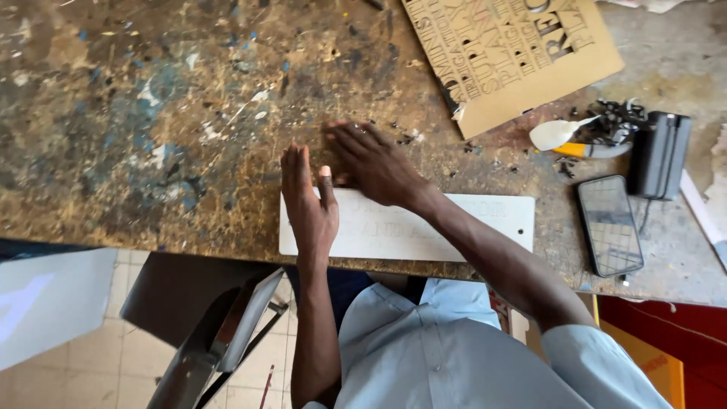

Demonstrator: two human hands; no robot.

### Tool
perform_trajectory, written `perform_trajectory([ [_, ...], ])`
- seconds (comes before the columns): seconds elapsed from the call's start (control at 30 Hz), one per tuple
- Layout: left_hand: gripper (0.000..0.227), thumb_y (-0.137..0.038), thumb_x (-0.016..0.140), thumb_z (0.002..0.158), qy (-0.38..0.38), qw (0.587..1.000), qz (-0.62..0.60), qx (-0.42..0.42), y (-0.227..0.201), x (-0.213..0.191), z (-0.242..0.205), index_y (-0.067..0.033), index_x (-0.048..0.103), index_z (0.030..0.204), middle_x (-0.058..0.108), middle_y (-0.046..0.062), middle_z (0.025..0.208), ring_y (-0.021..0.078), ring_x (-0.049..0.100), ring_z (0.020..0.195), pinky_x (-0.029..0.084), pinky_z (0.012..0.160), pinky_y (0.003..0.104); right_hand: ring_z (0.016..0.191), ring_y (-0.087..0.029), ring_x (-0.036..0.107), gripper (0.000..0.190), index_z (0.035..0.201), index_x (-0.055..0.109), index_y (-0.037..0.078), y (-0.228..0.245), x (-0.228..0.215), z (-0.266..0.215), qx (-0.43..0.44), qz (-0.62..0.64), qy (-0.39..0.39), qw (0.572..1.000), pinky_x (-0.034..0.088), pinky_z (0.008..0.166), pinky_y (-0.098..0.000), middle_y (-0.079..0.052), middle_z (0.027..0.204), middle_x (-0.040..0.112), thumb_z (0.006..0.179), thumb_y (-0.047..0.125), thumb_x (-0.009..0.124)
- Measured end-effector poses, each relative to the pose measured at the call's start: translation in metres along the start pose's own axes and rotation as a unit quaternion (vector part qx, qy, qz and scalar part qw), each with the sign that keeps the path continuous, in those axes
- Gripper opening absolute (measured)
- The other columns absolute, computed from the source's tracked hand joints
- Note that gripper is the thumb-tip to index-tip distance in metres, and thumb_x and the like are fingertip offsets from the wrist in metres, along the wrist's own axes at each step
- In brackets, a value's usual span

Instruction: The person is weeding excess vinyl from a sign board to reveal the lettering, using a small pick tool and their fingers.

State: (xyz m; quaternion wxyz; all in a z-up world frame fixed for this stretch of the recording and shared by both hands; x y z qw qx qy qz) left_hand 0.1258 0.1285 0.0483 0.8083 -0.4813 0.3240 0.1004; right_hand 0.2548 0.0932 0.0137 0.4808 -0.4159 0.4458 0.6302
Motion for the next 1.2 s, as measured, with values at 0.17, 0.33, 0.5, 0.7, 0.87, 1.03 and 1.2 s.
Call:
perform_trajectory([
  [0.17,0.052,-0.021,0.043,0.124,0.138,0.99,-0.031,-0.015,-0.023,0.047,0.005,-0.0029,0.048,0.172,0.042,0.03,0.179,0.0525,0.034,0.167,0.027,0.136,0.068,0.173,-0.032,0.033,0.065,0.159,0.067,0.012,-0.053,-0.052,-0.114,0.138,-0.048,0.056,0.988,0.021,0.14,-0.0533,-0.008,0.174,0.056,0.107,0.051,0.072],
  [0.33,0.051,-0.024,0.041,0.127,0.16,0.985,-0.052,0.03,-0.036,0.09,0.016,-0.0049,0.045,0.174,0.043,0.028,0.179,0.0515,0.035,0.168,0.03,0.137,0.065,0.174,-0.036,0.029,0.068,0.165,0.062,0.009,-0.058,-0.058,-0.098,0.18,-0.085,0.0,0.98,0.022,0.139,-0.0573,-0.012,0.183,0.046,0.106,0.038,0.078],
  [0.5,0.055,-0.027,0.037,0.127,0.163,0.985,-0.061,0.018,-0.033,0.108,0.021,-0.0111,0.035,0.18,0.042,0.025,0.18,0.05,0.034,0.169,0.027,0.139,0.065,0.174,-0.034,0.029,0.072,0.17,0.058,0.017,-0.053,-0.012,-0.053,0.161,-0.016,-0.007,0.987,0.025,0.138,-0.0582,-0.009,0.185,0.042,0.105,0.041,0.078],
  [0.7,0.052,-0.026,0.041,0.126,0.203,0.977,-0.052,0.04,-0.067,0.112,0.009,-0.0106,0.045,0.175,0.047,0.024,0.177,0.0475,0.037,0.167,0.025,0.139,0.063,0.168,-0.032,0.044,0.056,0.16,0.068,0.012,-0.067,-0.062,-0.13,0.171,-0.019,-0.032,0.985,0.032,0.136,-0.0522,-0.009,0.179,0.053,0.112,0.041,0.071],
  [0.87,0.053,-0.015,0.04,0.126,0.222,0.968,-0.112,0.033,-0.097,0.136,-0.001,-0.0134,0.04,0.178,0.039,0.024,0.183,0.0478,0.033,0.171,0.025,0.141,0.063,0.162,-0.04,0.052,0.037,0.145,0.076,0.006,-0.088,-0.104,-0.192,0.248,-0.052,-0.068,0.965,0.031,0.137,-0.0562,-0.013,0.156,0.069,0.112,0.024,0.073],
  [1.03,0.052,-0.013,0.042,0.123,0.239,0.962,-0.124,0.032,-0.115,0.141,-0.003,-0.0113,0.044,0.175,0.041,0.024,0.181,0.0461,0.034,0.17,0.027,0.14,0.063,0.161,-0.04,0.052,0.037,0.137,0.083,0.015,-0.06,-0.085,-0.178,0.195,0.013,-0.071,0.978,0.03,0.137,-0.0616,-0.012,0.155,0.073,0.106,0.035,0.078],
  [1.2,0.05,-0.006,0.042,0.119,0.226,0.968,-0.112,0.022,-0.111,0.122,-0.001,-0.0037,0.05,0.169,0.045,0.027,0.177,0.0463,0.037,0.168,0.026,0.14,0.064,0.16,-0.039,0.055,0.026,0.125,0.087,0.014,-0.101,-0.119,-0.22,0.26,-0.031,-0.075,0.962,0.038,0.134,-0.0572,-0.008,0.154,0.075,0.102,0.027,0.086],
])
Point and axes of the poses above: each hand's wrist, its own z-axis towards the middle knuckle, its own x-axis out of the palm, y = z × x, the point moved 10 cm from there along z, towards the middle knuckle
